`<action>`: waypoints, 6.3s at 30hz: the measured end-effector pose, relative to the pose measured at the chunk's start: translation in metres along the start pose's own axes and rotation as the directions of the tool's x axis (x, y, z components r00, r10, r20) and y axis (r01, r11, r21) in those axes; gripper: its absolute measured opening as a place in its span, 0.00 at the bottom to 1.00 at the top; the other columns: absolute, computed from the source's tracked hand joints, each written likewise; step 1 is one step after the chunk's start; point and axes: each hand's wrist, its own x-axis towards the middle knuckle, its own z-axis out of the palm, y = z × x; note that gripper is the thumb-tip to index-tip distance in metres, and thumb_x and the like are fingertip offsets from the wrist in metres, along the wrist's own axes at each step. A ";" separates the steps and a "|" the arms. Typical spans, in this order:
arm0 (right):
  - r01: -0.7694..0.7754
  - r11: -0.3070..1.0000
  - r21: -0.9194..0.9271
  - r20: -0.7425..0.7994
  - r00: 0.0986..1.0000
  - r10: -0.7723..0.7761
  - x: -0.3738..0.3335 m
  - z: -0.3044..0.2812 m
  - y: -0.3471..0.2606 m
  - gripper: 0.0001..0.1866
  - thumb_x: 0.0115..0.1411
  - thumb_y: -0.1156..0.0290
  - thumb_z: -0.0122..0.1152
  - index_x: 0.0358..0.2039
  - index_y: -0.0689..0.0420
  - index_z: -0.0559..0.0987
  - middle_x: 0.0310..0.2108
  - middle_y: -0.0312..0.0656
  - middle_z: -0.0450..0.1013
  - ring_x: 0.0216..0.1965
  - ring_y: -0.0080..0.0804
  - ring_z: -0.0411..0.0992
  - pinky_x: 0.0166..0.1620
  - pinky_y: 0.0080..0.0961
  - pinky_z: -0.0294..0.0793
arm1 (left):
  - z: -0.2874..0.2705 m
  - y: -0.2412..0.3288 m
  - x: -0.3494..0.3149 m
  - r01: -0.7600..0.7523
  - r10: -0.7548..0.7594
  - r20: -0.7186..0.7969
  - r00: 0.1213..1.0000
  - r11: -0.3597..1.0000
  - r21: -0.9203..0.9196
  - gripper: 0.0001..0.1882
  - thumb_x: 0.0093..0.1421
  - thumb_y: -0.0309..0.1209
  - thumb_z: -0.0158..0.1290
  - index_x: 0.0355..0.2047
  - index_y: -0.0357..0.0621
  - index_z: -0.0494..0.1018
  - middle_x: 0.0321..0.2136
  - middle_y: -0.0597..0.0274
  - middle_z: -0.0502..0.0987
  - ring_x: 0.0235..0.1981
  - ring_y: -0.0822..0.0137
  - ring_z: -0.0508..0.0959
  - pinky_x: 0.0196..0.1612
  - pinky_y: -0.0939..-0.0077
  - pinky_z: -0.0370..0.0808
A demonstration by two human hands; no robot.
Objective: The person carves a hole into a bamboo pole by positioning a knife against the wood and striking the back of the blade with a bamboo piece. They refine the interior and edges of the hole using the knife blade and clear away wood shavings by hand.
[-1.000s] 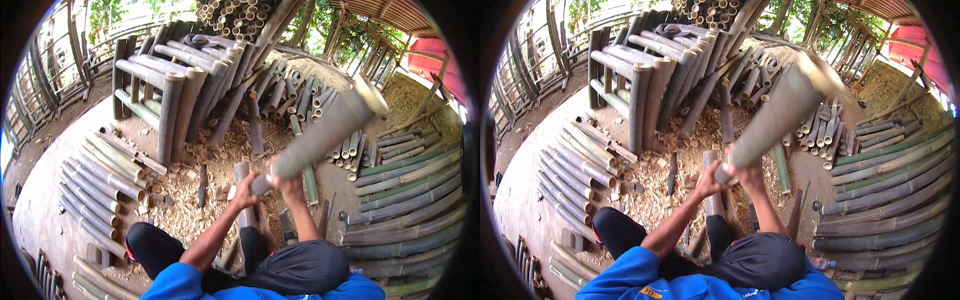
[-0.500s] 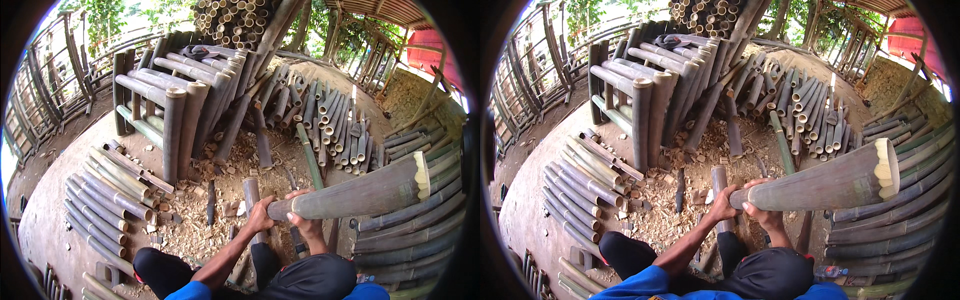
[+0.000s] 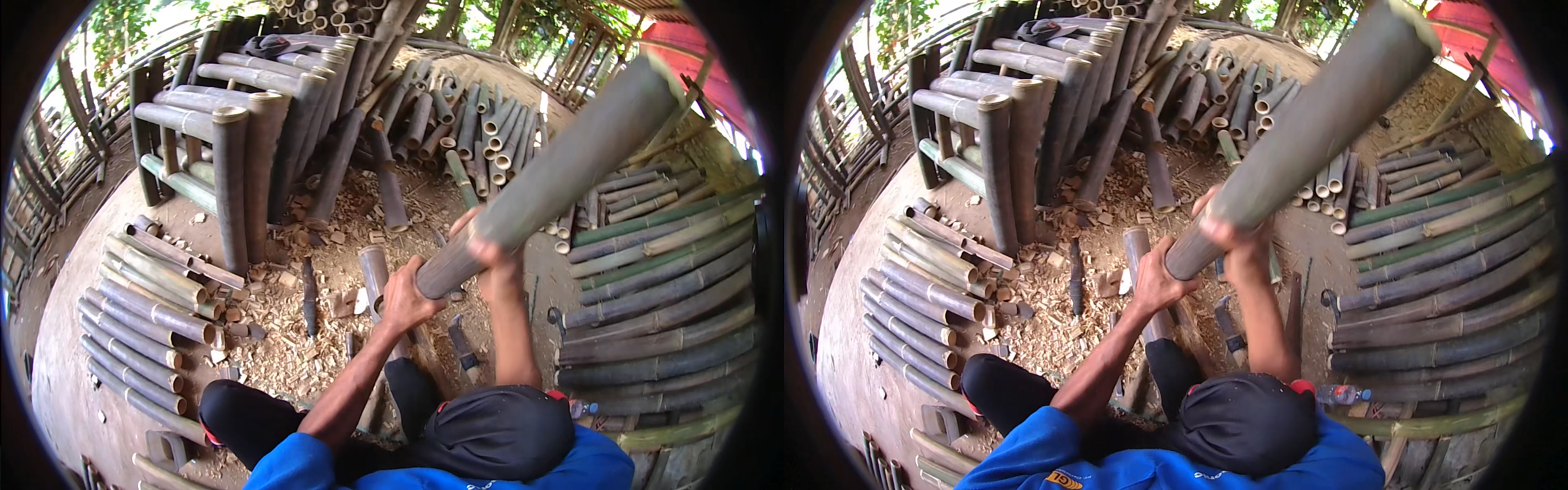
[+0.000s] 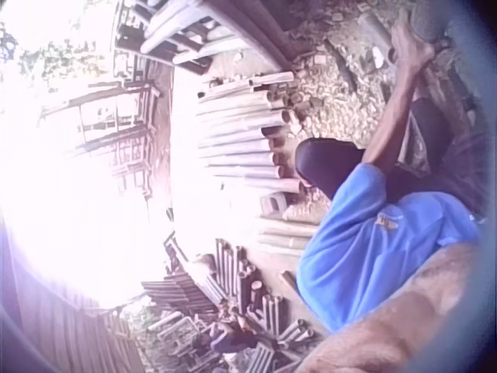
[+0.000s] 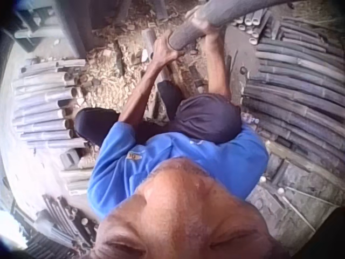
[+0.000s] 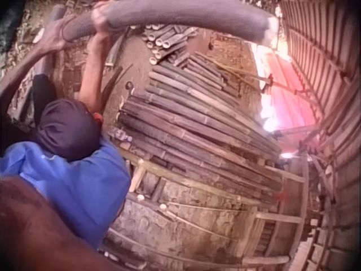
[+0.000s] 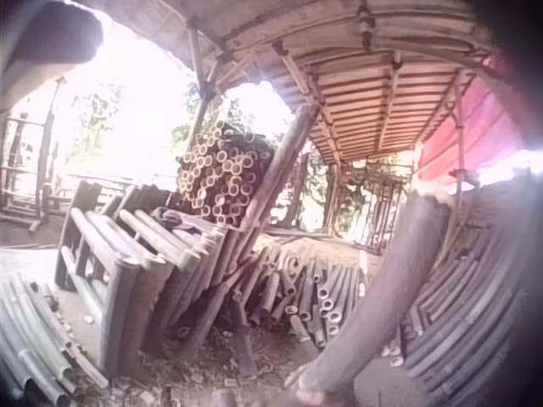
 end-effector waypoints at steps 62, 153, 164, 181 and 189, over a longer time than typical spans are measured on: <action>-0.495 -0.119 -0.860 -0.342 0.390 0.855 -0.365 -0.219 0.035 0.36 0.50 0.60 0.70 0.57 0.60 0.67 0.56 0.60 0.66 0.58 0.58 0.65 0.58 0.54 0.66 | 0.031 -0.120 -0.145 0.776 -0.767 -0.165 0.620 0.569 0.273 0.46 0.39 0.45 0.74 0.49 0.26 0.64 0.47 0.36 0.75 0.49 0.46 0.78 0.50 0.56 0.78; -0.140 -0.153 -0.978 -0.158 0.027 0.987 -0.290 -0.128 0.119 0.35 0.49 0.47 0.74 0.43 0.68 0.77 0.43 0.62 0.76 0.48 0.61 0.75 0.51 0.49 0.73 | -0.189 -0.172 -0.087 0.828 -0.825 -0.298 0.479 0.538 -0.156 0.13 0.62 0.30 0.50 0.40 0.32 0.76 0.22 0.59 0.77 0.17 0.73 0.72 0.18 0.79 0.69; -0.756 0.592 0.278 0.012 0.619 0.785 -0.196 -0.053 0.128 0.26 0.71 0.54 0.50 0.60 0.61 0.67 0.47 0.47 0.75 0.47 0.36 0.75 0.50 0.36 0.77 | 0.019 -0.058 -0.123 0.293 -0.279 -0.089 0.956 0.923 0.249 0.31 0.56 0.25 0.56 0.60 0.35 0.64 0.45 0.41 0.75 0.43 0.47 0.77 0.49 0.57 0.75; -0.815 0.541 -0.205 -0.210 0.577 0.789 -0.193 -0.114 0.163 0.29 0.73 0.48 0.45 0.60 0.59 0.74 0.25 0.29 0.69 0.22 0.16 0.65 0.24 0.15 0.67 | -0.054 -0.166 -0.182 0.714 -0.530 -0.493 0.690 0.383 0.586 0.31 0.55 0.21 0.57 0.59 0.35 0.60 0.46 0.48 0.70 0.43 0.58 0.72 0.43 0.61 0.77; -0.806 0.555 -0.206 -0.143 0.586 0.798 -0.188 -0.119 0.190 0.25 0.73 0.52 0.48 0.57 0.61 0.75 0.25 0.30 0.68 0.24 0.16 0.65 0.28 0.15 0.69 | -0.066 -0.140 -0.170 0.616 -0.345 -0.535 0.771 0.616 0.490 0.30 0.53 0.27 0.60 0.55 0.30 0.65 0.45 0.45 0.73 0.45 0.53 0.76 0.48 0.56 0.79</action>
